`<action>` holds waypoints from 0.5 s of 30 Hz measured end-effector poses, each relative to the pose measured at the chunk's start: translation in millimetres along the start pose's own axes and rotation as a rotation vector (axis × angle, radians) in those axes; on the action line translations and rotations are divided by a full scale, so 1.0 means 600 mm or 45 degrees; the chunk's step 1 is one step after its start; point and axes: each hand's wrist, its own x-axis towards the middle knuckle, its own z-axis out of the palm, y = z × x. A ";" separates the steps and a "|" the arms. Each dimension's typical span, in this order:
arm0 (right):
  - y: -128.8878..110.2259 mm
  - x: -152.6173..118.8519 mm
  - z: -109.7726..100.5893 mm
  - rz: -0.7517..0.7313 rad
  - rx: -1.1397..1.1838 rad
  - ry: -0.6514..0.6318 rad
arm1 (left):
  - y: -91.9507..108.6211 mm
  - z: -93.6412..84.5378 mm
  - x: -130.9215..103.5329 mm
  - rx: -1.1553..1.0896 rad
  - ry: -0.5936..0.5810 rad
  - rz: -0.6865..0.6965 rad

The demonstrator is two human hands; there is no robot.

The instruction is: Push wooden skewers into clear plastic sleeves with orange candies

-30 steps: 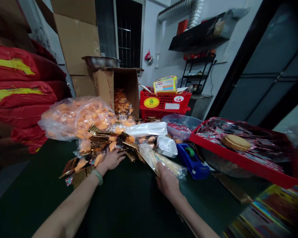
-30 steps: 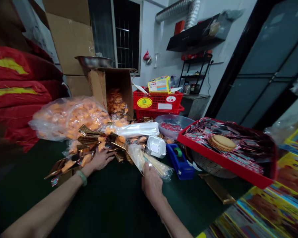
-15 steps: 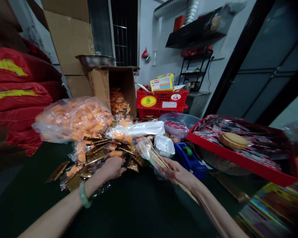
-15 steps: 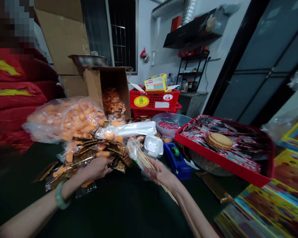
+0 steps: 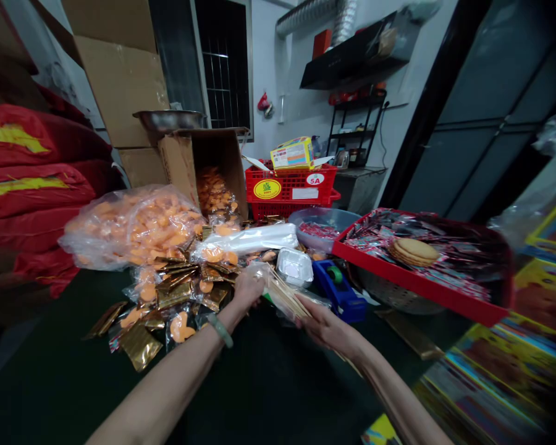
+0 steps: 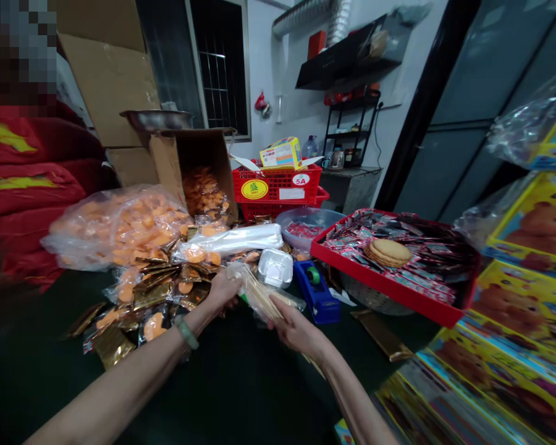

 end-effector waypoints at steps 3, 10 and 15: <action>0.005 -0.041 -0.016 0.040 -0.094 0.038 | -0.010 -0.007 0.006 0.052 -0.006 -0.081; 0.005 -0.155 -0.050 0.121 -0.059 0.087 | -0.012 -0.016 0.004 -0.001 0.038 -0.197; 0.032 -0.210 -0.068 0.190 -0.007 0.398 | 0.013 0.035 0.000 -0.154 0.100 -0.206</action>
